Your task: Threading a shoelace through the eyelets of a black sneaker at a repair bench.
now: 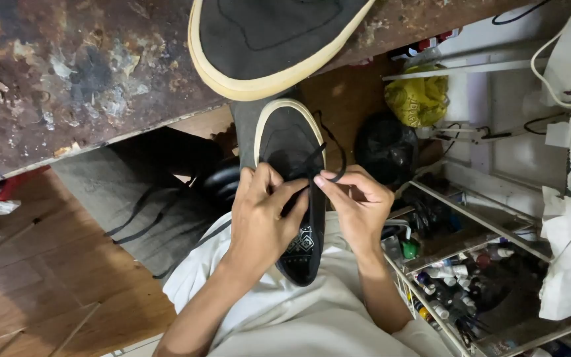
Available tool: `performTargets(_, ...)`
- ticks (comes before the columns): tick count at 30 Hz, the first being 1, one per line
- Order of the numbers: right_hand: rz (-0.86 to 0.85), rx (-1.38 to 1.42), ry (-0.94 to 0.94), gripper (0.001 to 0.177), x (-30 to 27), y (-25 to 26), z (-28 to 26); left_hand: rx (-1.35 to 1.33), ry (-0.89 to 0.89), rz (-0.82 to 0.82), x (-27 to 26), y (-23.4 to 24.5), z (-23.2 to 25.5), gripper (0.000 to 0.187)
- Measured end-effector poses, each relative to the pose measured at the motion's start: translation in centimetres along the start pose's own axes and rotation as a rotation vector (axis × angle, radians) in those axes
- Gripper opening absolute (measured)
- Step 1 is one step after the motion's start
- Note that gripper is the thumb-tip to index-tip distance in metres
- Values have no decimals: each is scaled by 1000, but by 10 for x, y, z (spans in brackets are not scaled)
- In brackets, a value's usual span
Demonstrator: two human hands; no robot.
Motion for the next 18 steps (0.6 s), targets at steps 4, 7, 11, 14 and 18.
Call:
performTargets(4,27,-91,75,13,-1,-4,-9,-15,12,21,-1,0,-2,10)
performTargets(7,50,-119,77,10,-5,-7,-6,-7,22,34,-1,0,-2,10)
performTargets(11,43,-113,90,12,-14,-8,0,69,-5,47,-2,-3,-2,12)
performTargets(14,16,-102,82,20,-15,-8,1,138,-46,48,-5,-8,-3,12)
performTargets(18,3,91,-65,26,-18,-9,17,148,-69,72,-7,-10,-3,11)
Point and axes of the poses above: each hand's wrist, its own x-axis towards the middle knuckle, its own y-axis out of the back of the hand, z = x × y, the point moved 2 cm from there along x, towards the middle knuckle, and after that the axes turned 14 degrees about -y, right-handed, at the moved point
